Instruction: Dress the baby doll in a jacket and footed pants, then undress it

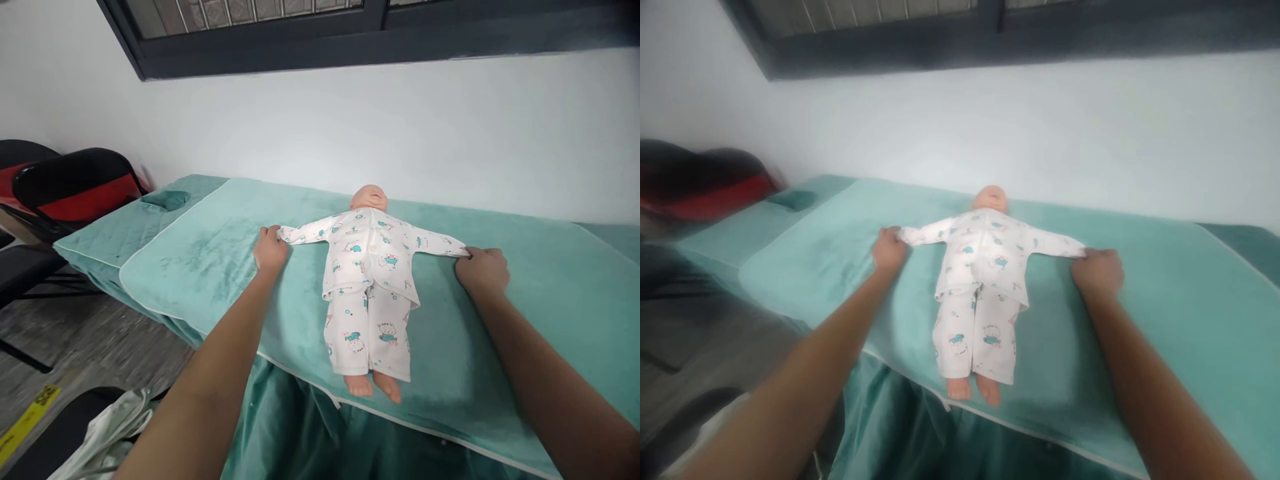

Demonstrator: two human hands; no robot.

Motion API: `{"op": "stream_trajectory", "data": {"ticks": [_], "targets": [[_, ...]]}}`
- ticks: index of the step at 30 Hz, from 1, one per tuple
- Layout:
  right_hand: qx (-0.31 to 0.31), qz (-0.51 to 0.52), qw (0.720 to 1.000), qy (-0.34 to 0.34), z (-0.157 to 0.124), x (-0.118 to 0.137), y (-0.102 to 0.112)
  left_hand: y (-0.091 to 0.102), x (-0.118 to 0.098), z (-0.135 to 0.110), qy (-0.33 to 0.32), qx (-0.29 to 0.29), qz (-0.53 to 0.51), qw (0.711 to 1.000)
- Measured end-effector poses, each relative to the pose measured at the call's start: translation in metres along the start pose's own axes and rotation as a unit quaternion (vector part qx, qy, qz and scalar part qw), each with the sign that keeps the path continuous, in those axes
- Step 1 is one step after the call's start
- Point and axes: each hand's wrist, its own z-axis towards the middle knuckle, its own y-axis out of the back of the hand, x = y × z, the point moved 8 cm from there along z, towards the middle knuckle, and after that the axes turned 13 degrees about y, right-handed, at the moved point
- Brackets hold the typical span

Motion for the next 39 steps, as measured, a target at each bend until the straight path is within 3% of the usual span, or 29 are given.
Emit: {"op": "stream_trajectory", "data": {"ticks": [5,11,15,19,22,25,30,32,35,39], "targets": [[-0.023,0.018,0.999,0.025,-0.017,0.003,0.003,0.001,-0.003,-0.001,-0.018,0.009,-0.042,0.999],[-0.076,0.022,0.995,0.068,-0.055,0.015,0.007,-0.001,0.0,0.001,0.007,0.006,-0.041,0.999],[-0.088,0.052,0.989,0.109,-0.105,0.035,0.012,0.006,0.001,0.001,0.023,-0.008,-0.066,0.998],[-0.082,0.136,0.976,0.151,-0.174,0.064,0.021,0.024,0.002,-0.013,0.044,-0.023,-0.133,0.99],[-0.054,0.233,0.956,0.169,-0.227,0.085,0.021,0.037,0.008,-0.049,0.059,-0.001,-0.222,0.973],[-0.012,0.289,0.938,0.193,-0.265,0.105,0.018,0.04,0.015,-0.115,0.038,0.09,-0.309,0.946],[-0.016,0.274,0.937,0.215,-0.281,0.12,0.017,0.037,0.016,-0.254,-0.059,0.251,-0.384,0.886],[-0.013,0.279,0.938,0.206,-0.277,0.122,0.017,0.038,0.012,-0.293,-0.094,0.266,-0.384,0.879],[0.003,0.316,0.934,0.168,-0.271,0.128,0.017,0.038,0.003,-0.319,-0.114,0.25,-0.343,0.898],[0.027,0.382,0.917,0.111,-0.269,0.136,0.02,0.043,-0.012,-0.315,-0.137,0.216,-0.309,0.916]]}}
